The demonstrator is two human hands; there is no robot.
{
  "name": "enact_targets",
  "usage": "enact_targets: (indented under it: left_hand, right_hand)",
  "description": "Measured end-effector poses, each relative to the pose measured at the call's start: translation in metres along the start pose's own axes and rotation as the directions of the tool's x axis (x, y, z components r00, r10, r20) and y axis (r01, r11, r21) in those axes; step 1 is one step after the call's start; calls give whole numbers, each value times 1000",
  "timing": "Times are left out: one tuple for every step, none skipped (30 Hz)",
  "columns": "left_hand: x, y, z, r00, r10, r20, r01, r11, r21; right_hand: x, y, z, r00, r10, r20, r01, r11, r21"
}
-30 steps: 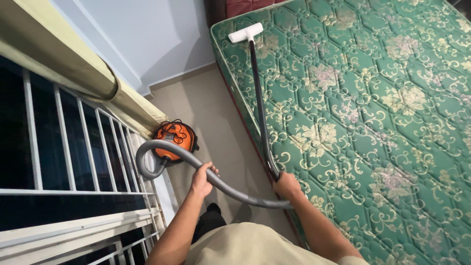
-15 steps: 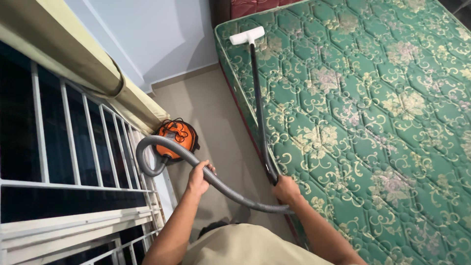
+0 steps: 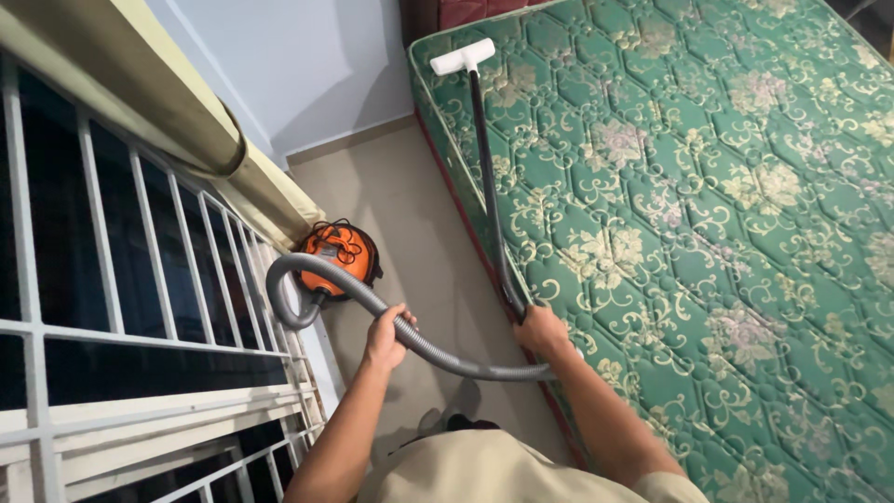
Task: The person vacuums a green patterned mattress by moving a vacuum nozzle across its surface and edges while moving the vacuum canister along the floor.
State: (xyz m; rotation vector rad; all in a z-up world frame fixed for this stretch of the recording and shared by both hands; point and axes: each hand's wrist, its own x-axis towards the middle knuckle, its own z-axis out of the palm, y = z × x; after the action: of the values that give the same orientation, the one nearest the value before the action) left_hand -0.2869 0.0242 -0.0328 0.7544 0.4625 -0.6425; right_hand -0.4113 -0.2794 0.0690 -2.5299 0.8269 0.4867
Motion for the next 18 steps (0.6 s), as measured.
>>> enact_targets:
  left_hand:
    - [-2,1,-3,1000,-7,-6,7,1000,-8]
    - [-4,3,-7,1000,-12,-12,12,1000,-17]
    - [-6,4,-10,1000,-18,-19,18,1000,-25]
    - [-7,5,-11,999,-27,-17,26,999,-28]
    - [-8,6,-12,999,-35,-16,34,999,-30]
    - [-9,5,-13,999,-46,-15,45,998,-32]
    - [-10,3,-15,999,-41,-10,41,999,-13]
    - [-11,2,-16,999,-40,-5,40,999,7]
    - [-12,0,-16,999,-38,1,38,999,28]
    - [-13,-2,-17,999,-50,-7,50,998,41]
    - [-14,-4,-18,998,-61,-14,61,997,54]
    - [-13,-5,-19,997,-68,-21,69,995,67]
    - [-14,-8,-21,997,-77,-20,78,994,78]
    - [-14,-10,-23,996,-82,-18,84,992,89]
    - [-14,-13,-25,996,-88,-15,89,991,100]
    - [-12,-14,-27,995,-95,-13,96,991,97]
    - [-10,-14,-30,995,-102,-11,102,990,94]
    - [-8,-14,-32,994,-106,-10,107,990,89]
  right_hand:
    - [-2,2,4,1000,-4,17,3,1000,21]
    - [-8,6,11,999,-8,34,7,999,41]
    - [-14,9,18,999,-14,50,10,998,62]
    - [-20,11,25,999,0,53,-3,998,61]
    - [-26,13,32,998,13,56,-16,998,60]
    - [-33,17,40,998,28,59,-32,998,58]
    - [-40,21,48,998,22,59,-25,999,46]
    - [-48,24,56,998,19,60,-21,999,35]
    - [-52,26,60,998,16,60,-17,1000,24]
    - [-58,29,65,998,30,64,-32,999,24]
    - [-66,31,70,997,44,67,-46,999,24]
    - [-71,31,72,996,55,68,-57,998,24]
    - [-77,32,74,997,51,60,-53,998,28]
    - [-82,31,77,998,45,50,-46,998,32]
    - [-86,31,78,998,39,40,-40,999,36]
    - [-89,29,78,998,50,46,-51,998,30]
    - [-90,27,77,997,61,51,-62,998,24]
    - [-91,24,75,996,70,57,-71,997,16]
